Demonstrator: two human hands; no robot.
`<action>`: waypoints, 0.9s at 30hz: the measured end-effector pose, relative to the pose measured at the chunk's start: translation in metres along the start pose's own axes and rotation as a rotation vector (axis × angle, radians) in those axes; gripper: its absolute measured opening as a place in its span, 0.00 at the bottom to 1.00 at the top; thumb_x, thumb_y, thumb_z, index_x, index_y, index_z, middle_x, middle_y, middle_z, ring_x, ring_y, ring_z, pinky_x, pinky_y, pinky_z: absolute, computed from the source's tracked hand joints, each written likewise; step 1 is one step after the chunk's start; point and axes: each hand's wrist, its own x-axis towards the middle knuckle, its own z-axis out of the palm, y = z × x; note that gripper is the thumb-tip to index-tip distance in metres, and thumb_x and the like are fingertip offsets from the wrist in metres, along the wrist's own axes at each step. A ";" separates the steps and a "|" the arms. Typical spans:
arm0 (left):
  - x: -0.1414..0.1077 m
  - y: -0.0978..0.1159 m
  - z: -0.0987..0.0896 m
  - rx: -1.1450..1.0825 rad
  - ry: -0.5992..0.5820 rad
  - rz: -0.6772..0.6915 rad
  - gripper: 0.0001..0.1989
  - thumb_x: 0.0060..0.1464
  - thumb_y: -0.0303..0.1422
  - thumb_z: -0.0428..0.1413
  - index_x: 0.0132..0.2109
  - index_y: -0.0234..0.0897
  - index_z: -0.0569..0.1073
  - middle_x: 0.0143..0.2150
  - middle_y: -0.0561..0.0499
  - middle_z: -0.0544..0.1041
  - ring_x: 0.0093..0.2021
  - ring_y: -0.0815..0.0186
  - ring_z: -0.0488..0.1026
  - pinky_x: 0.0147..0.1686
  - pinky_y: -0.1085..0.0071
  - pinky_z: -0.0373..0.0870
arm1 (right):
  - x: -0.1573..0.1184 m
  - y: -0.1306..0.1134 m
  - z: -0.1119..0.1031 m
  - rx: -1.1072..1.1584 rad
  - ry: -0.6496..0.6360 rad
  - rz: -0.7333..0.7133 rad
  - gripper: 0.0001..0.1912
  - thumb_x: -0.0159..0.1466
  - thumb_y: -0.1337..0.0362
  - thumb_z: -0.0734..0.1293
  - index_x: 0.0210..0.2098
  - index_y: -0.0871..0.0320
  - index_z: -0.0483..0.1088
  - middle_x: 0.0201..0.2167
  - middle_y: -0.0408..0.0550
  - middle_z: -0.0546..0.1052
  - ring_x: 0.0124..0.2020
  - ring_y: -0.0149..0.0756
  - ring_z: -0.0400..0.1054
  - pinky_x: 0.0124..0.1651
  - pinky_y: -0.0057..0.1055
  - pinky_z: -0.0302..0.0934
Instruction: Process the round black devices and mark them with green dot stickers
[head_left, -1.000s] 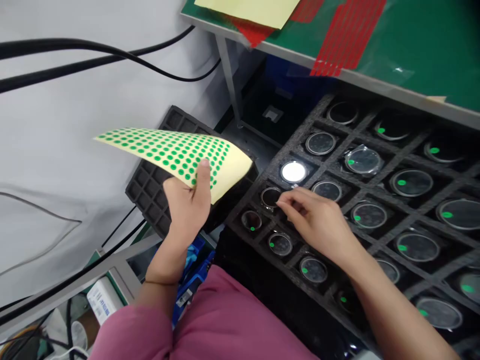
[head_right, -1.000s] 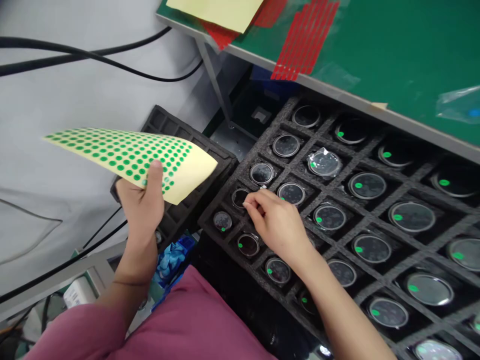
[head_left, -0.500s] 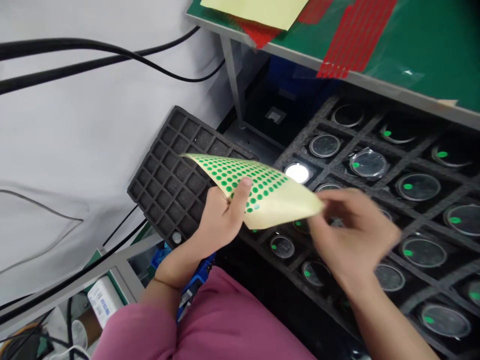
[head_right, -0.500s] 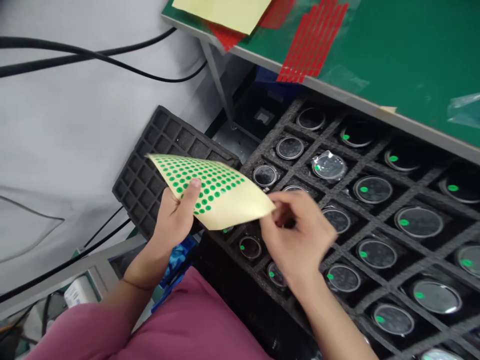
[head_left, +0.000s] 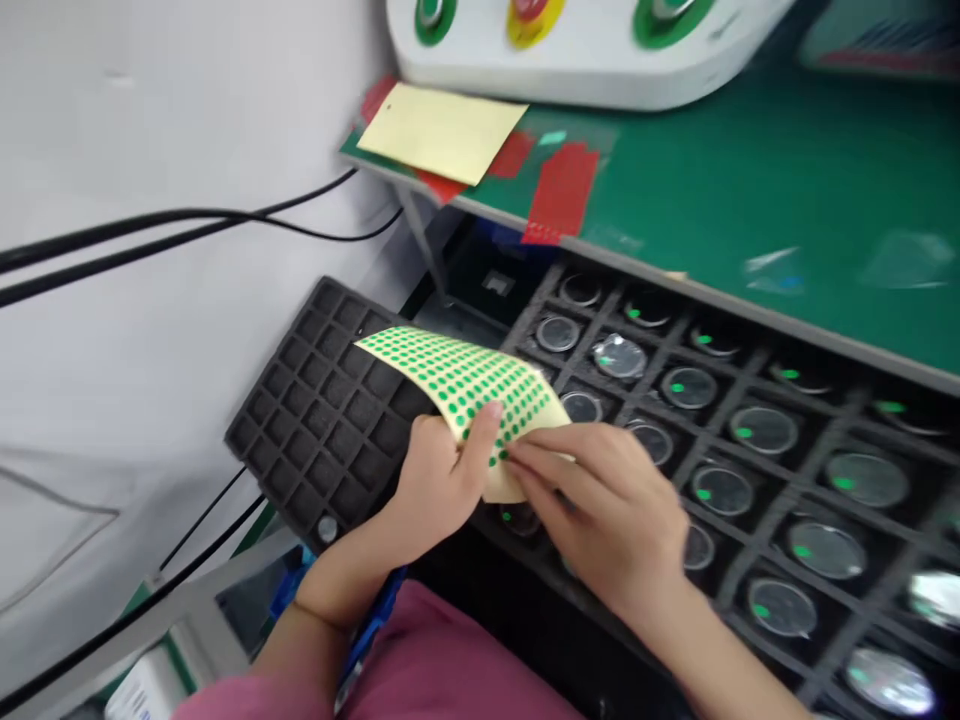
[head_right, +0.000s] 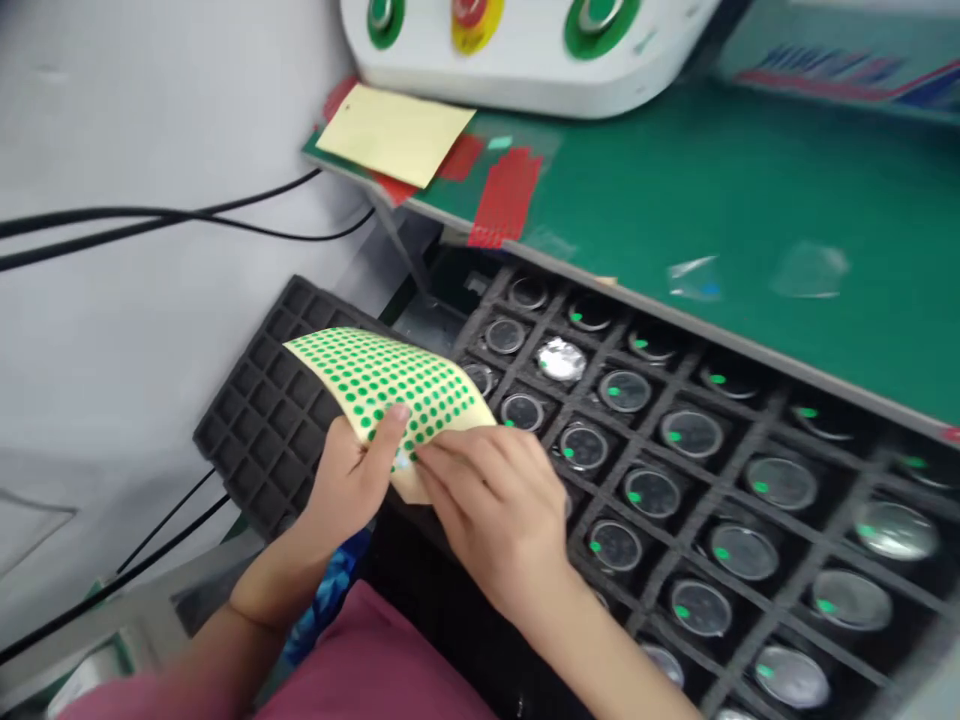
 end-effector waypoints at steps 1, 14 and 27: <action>-0.001 0.003 -0.002 0.000 -0.014 -0.010 0.25 0.64 0.44 0.48 0.22 0.33 0.62 0.17 0.50 0.65 0.18 0.72 0.62 0.19 0.76 0.58 | -0.001 0.001 0.001 0.000 0.022 0.011 0.07 0.61 0.74 0.70 0.39 0.61 0.71 0.36 0.44 0.76 0.38 0.32 0.68 0.41 0.33 0.61; 0.001 0.007 -0.011 -0.234 -0.363 -0.336 0.22 0.57 0.49 0.57 0.46 0.35 0.75 0.54 0.44 0.74 0.51 0.59 0.74 0.51 0.68 0.74 | -0.012 0.016 -0.010 -0.082 0.081 -0.084 0.05 0.67 0.74 0.63 0.42 0.66 0.70 0.41 0.45 0.76 0.37 0.32 0.63 0.40 0.35 0.57; 0.001 0.005 -0.013 -0.295 -0.327 -0.342 0.18 0.56 0.46 0.57 0.46 0.39 0.78 0.49 0.45 0.77 0.48 0.52 0.76 0.46 0.61 0.76 | -0.012 0.014 -0.009 -0.091 0.107 -0.089 0.07 0.67 0.73 0.63 0.44 0.64 0.71 0.42 0.44 0.77 0.35 0.32 0.63 0.42 0.37 0.58</action>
